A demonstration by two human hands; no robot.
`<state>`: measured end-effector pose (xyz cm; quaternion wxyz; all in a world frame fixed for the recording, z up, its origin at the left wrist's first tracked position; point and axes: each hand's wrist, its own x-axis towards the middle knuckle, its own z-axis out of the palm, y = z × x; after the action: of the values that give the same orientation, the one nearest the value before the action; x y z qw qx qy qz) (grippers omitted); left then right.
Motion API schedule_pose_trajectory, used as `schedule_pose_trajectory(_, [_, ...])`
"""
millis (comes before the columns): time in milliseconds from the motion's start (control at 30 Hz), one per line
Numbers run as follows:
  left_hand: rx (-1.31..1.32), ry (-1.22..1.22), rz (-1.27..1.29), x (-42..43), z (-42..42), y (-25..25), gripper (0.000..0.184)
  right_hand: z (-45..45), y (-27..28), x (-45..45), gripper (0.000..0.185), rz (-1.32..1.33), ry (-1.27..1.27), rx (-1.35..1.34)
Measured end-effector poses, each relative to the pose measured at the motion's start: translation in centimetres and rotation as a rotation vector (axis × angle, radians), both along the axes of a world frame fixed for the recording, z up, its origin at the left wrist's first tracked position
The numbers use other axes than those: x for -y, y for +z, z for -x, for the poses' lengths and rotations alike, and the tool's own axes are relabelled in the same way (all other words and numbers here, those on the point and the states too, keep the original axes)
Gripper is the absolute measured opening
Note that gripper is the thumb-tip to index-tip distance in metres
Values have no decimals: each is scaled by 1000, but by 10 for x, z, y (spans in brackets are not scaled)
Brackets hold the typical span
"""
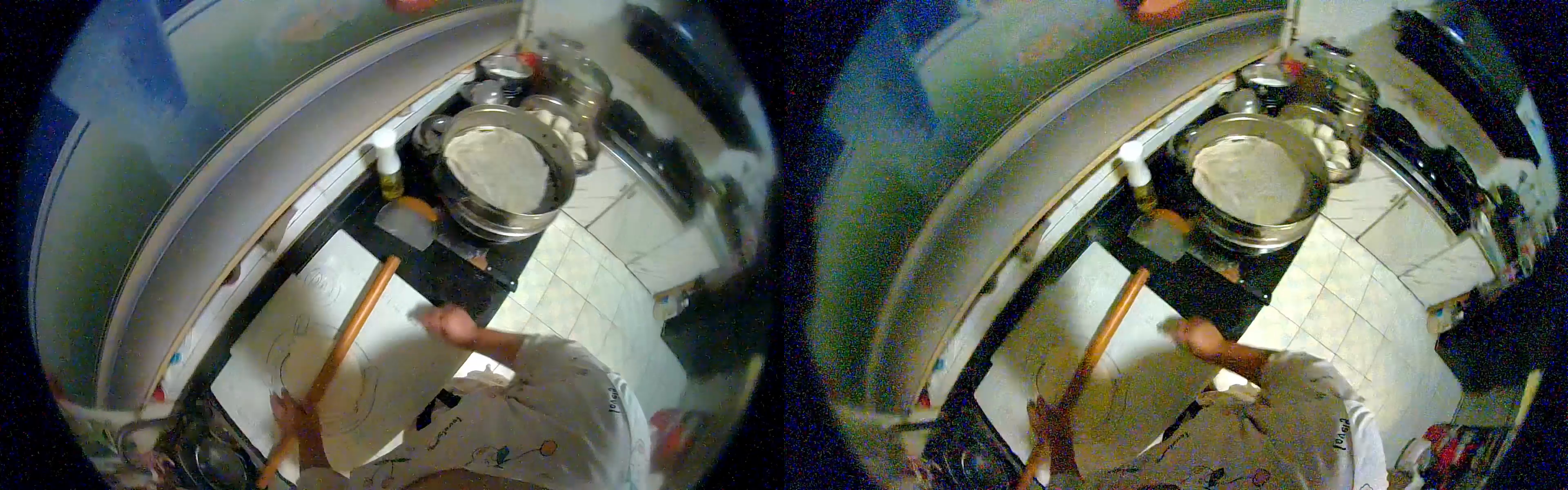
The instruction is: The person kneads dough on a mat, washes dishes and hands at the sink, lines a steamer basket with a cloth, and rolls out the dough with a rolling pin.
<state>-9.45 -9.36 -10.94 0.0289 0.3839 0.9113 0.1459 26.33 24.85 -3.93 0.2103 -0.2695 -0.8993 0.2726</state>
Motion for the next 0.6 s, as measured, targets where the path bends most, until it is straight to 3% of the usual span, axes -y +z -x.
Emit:
schedule_pose_trajectory(33, [129, 71, -19, -3, 8, -6, 60, -17, 7, 21, 22, 115, 62, 125])
schedule_pose_trajectory(67, [36, 79, -39, -18, -5, 11, 62, -38, 15, 36, 30, 226, 127, 249])
schedule_pose_trajectory(133, [-70, 44, -46, -28, -21, 27, 60, -75, 35, 61, 39, 773, 178, 387])
schedule_pose_trajectory(167, [-103, 30, -31, -29, -23, 30, 59, -99, 28, 70, 38, 829, 232, 455])
schedule_pose_trajectory(200, [-129, 28, -14, -29, -24, 32, 58, -125, 16, 77, 38, 802, 300, 513])
schedule_pose_trajectory(267, [-194, 31, 32, -31, -25, 37, 56, -182, -12, 81, 39, 449, 357, 543])
schedule_pose_trajectory(333, [-310, 33, 103, -37, -32, 54, 54, -221, 11, 62, 40, 310, 153, 512])
schedule_pose_trajectory(400, [-507, 32, 195, -48, -54, 83, 53, -230, 75, 12, 29, 390, -216, 354])
schedule_pose_trajectory(500, [-849, 63, 329, -75, -99, 121, 51, -238, 116, -89, 16, 116, -578, 36])
schedule_pose_trajectory(533, [-882, 92, 247, -82, -102, 110, 52, -241, 125, -128, 14, 31, -658, -121])
schedule_pose_trajectory(567, [-806, 186, 423, -105, -133, 133, 50, -244, 135, -170, 14, -94, -646, -177])
schedule_pose_trajectory(600, [-710, 206, 362, -114, -145, 134, 50, -247, 144, -215, 13, -219, -633, -232])
